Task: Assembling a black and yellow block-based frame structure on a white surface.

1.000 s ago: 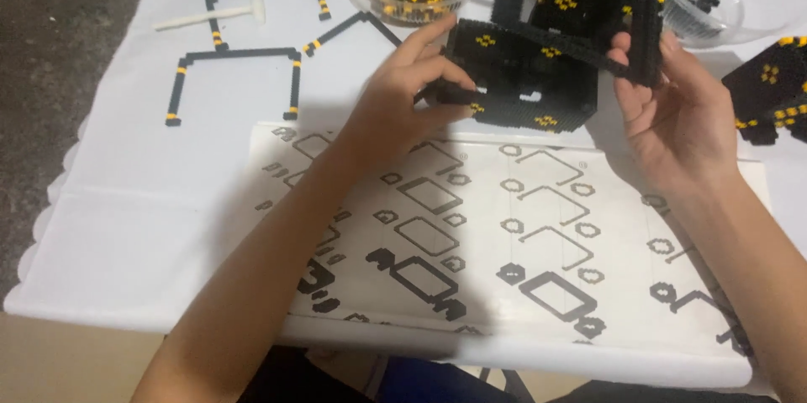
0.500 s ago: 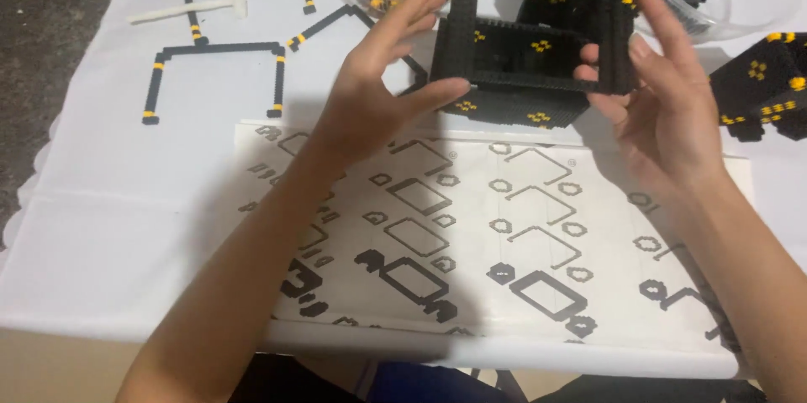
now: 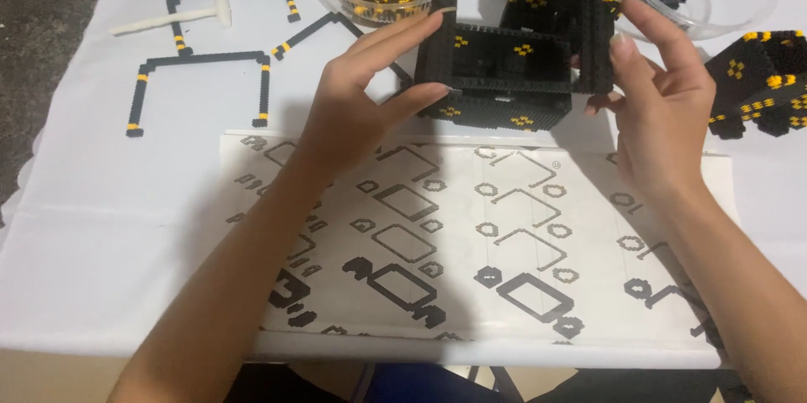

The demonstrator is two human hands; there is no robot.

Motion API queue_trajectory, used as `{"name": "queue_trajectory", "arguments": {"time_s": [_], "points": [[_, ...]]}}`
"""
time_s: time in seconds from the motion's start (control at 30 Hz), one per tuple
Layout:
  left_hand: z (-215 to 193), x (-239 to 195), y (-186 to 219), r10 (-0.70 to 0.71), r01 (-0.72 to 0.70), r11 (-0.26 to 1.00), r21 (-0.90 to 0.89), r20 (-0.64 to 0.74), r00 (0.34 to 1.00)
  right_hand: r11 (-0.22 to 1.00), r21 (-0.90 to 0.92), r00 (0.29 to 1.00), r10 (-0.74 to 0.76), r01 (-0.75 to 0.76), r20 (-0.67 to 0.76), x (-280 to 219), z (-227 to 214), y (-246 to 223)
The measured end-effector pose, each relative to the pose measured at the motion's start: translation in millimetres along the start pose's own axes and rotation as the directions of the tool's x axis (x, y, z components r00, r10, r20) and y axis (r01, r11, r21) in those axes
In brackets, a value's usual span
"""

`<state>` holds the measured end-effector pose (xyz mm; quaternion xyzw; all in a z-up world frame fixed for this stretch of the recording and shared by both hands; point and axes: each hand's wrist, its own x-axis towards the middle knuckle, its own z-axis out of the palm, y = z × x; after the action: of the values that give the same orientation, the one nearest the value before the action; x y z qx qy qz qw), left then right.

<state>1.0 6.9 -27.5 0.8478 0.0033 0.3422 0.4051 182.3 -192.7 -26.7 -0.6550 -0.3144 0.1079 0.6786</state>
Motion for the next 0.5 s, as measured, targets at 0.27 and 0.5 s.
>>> {"name": "queue_trajectory", "arguments": {"time_s": [0.27,0.5], "points": [[3.0,-1.4,-7.2,0.056,-0.055,0.997,0.050,-0.018,0.998,0.992,-0.110,0.997,-0.064,0.060,-0.040,4.8,-1.4,10.9],[4.3,0.0,-6.5,0.074,-0.073,0.992,0.100,-0.005,0.997,0.977,-0.207,0.997,-0.060,0.050,-0.045,5.8,1.6,4.2]]}}
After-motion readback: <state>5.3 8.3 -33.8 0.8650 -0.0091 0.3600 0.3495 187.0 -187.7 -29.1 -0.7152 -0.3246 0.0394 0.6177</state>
